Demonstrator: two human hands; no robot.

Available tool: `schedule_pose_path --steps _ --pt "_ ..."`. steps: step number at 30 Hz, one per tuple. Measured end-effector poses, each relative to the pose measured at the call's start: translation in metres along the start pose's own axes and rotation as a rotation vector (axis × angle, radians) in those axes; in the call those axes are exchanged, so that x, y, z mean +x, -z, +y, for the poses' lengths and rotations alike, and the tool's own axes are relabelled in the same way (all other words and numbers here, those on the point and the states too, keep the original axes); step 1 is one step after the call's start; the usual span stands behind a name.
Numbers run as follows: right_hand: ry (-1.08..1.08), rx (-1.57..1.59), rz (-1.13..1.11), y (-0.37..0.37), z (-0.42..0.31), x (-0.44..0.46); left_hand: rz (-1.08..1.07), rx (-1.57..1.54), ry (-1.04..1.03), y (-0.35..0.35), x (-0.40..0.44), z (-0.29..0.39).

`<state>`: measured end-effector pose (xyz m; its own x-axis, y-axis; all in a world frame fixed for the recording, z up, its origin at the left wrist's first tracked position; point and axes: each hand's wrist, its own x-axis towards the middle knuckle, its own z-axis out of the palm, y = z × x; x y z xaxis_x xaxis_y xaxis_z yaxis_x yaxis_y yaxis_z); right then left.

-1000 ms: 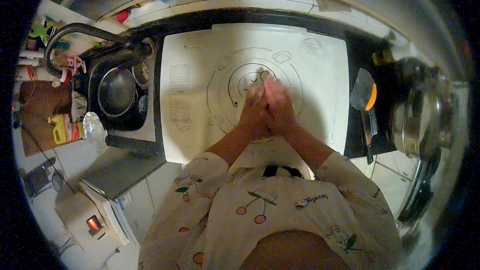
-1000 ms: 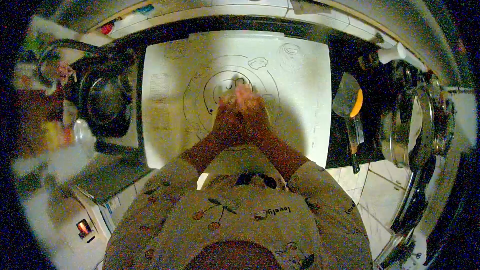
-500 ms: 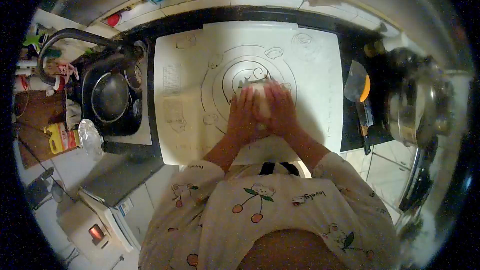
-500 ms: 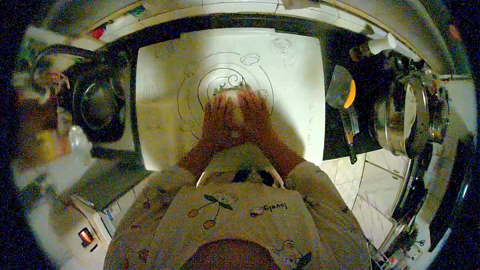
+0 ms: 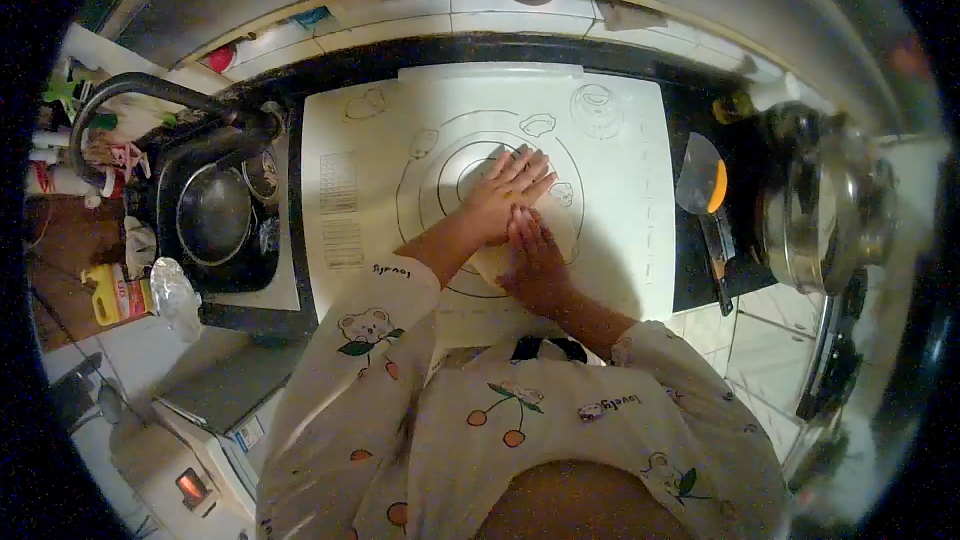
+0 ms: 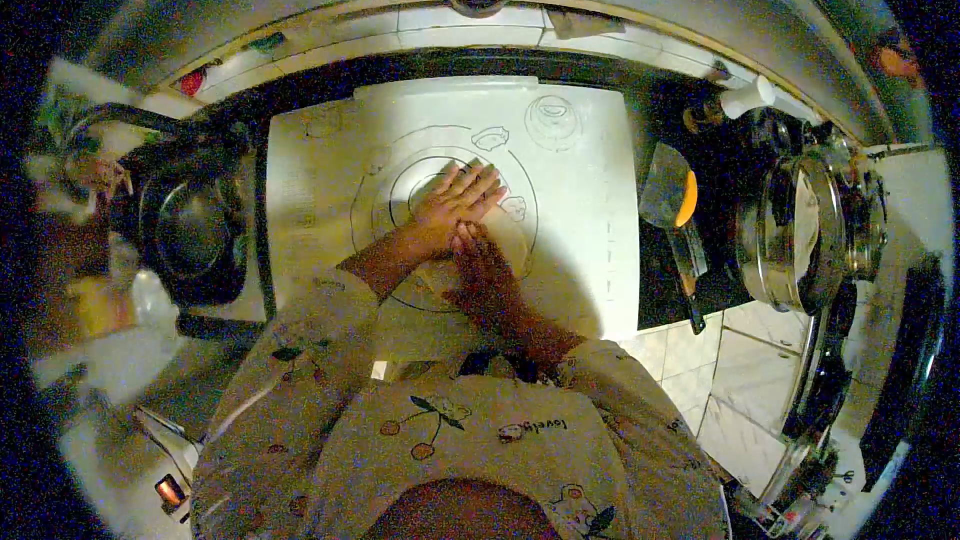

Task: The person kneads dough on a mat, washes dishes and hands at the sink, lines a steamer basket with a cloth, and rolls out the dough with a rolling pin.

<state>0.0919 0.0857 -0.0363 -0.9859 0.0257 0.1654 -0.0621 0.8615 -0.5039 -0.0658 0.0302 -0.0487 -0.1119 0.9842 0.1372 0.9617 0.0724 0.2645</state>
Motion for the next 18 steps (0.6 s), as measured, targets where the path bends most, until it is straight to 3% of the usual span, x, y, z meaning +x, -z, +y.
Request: schedule_pose_path --steps 3,4,5,11,15,18 --pt "-0.117 -0.037 -0.1 -0.016 -0.002 -0.007 0.053 0.086 0.008 -0.012 0.007 -0.007" --pt "-0.124 -0.028 -0.123 -0.016 -0.003 -0.007 0.042 0.142 0.014 -0.013 0.011 -0.01" --pt "-0.126 -0.025 -0.142 -0.016 -0.003 -0.007 0.167 0.036 -0.008 -0.02 0.012 -0.015" --pt "-0.081 -0.086 -0.204 -0.01 -0.009 -0.005 0.175 0.111 0.019 -0.016 0.018 -0.017" --pt "0.029 -0.198 -0.451 -0.015 -0.007 -0.026 0.189 0.022 0.26 0.007 -0.002 0.002" --pt "0.108 -0.106 -0.324 0.004 -0.015 -0.028 0.172 0.123 0.332 0.002 0.0 -0.007"
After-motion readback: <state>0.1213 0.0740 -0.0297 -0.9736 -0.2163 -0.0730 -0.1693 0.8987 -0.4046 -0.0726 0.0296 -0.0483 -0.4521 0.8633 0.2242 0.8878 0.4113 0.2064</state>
